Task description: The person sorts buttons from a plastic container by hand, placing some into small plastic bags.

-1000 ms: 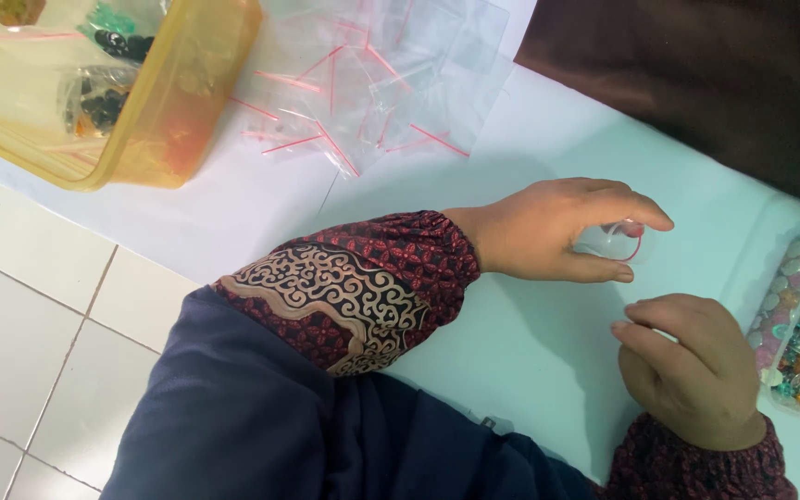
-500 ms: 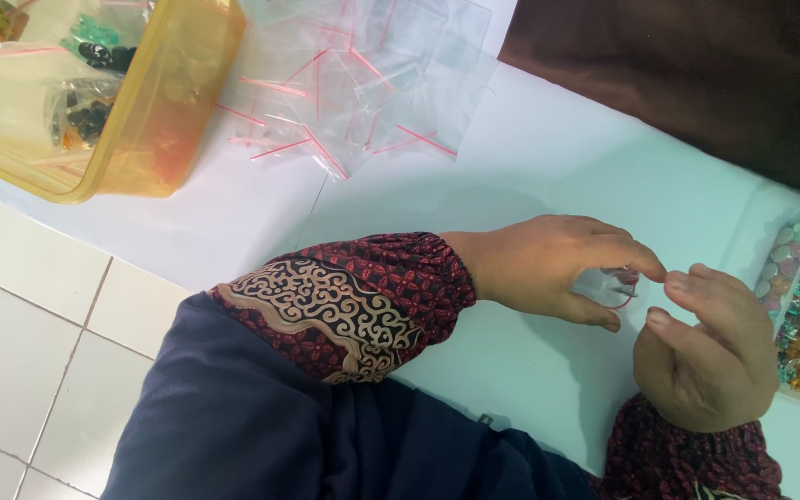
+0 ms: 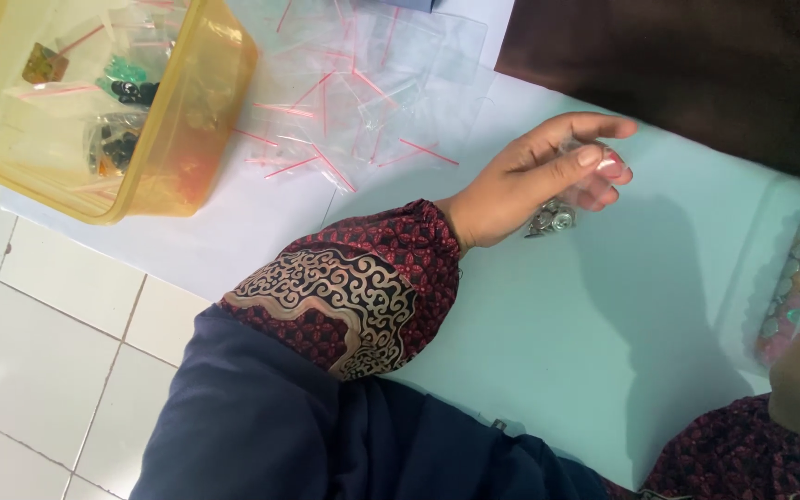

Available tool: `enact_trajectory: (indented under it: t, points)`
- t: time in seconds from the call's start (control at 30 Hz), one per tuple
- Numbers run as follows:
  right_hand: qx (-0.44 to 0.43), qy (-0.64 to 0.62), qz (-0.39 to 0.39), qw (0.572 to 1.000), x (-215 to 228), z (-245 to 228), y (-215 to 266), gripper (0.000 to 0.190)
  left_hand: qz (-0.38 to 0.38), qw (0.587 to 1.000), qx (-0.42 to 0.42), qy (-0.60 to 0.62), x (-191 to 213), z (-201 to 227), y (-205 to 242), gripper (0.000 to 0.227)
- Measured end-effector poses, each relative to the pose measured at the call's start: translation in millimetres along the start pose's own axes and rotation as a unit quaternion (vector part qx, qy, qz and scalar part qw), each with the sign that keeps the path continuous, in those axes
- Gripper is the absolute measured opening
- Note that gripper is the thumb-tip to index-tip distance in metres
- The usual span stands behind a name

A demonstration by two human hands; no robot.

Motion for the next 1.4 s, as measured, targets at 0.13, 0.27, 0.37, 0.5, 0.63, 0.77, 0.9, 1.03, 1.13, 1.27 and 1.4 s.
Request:
enact_trajectory:
  t: [0.13, 0.27, 0.37, 0.5, 0.63, 0.77, 0.9, 1.03, 1.13, 1.27, 1.4]
  points:
    - [-0.035, -0.003, -0.051, 0.998, -6, 13, 9, 0.004, 0.010, 0.993, 0.089, 0.074, -12, 6, 5, 0.044]
    - [-0.162, -0.127, -0.049, 0.977, -47, -41, -39, 0.009, -0.053, 0.988, 0.091, 0.112, -31, -8, 15, 0.051]
    - [-0.307, -0.249, -0.136, 0.909, -88, -36, -29, 0.029, -0.098, 0.980, 0.069, 0.159, -45, -14, 22, 0.041]
    - [-0.470, -0.269, -0.205, 0.815, -116, -26, 3, 0.032, -0.072, 0.983, 0.117, 0.124, -51, -19, 33, 0.047]
    - [-0.549, -0.173, -0.206, 0.792, -111, -21, 10, 0.015, -0.056, 0.989, 0.130, 0.034, -52, -19, 33, 0.062]
    - [-0.497, -0.218, -0.153, 0.826, -101, -14, -4, 0.015, -0.025, 0.987, 0.134, -0.089, -45, -22, 31, 0.055]
    - [-0.506, -0.262, -0.113, 0.814, -94, -7, -10, 0.018, -0.035, 0.985, 0.079, -0.152, -42, -29, 29, 0.019]
    - [-0.499, -0.328, -0.062, 0.800, -96, 4, 8, 0.008, 0.011, 0.976, 0.051, -0.209, -30, -32, 28, 0.019]
    - [-0.467, -0.404, 0.013, 0.787, -97, 7, 7, 0.009, 0.014, 0.977, 0.015, -0.212, -27, -30, 26, 0.018]
    - [-0.460, -0.407, -0.002, 0.789, -97, 5, 4, 0.012, 0.022, 0.974, 0.021, -0.225, -31, -27, 29, 0.019]
    - [-0.501, -0.384, 0.002, 0.775, -97, 13, 11, 0.009, 0.000, 0.957, 0.025, -0.290, -35, -24, 28, 0.019]
Point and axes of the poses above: each hand's wrist, its own y-axis away from the middle knuckle, its own x-axis out of the back of the hand, z = x × y, the point moved 9 cm from there along -y, towards the middle knuckle, and after that the axes turned 2 degrees about z, right-handed, at the moved point
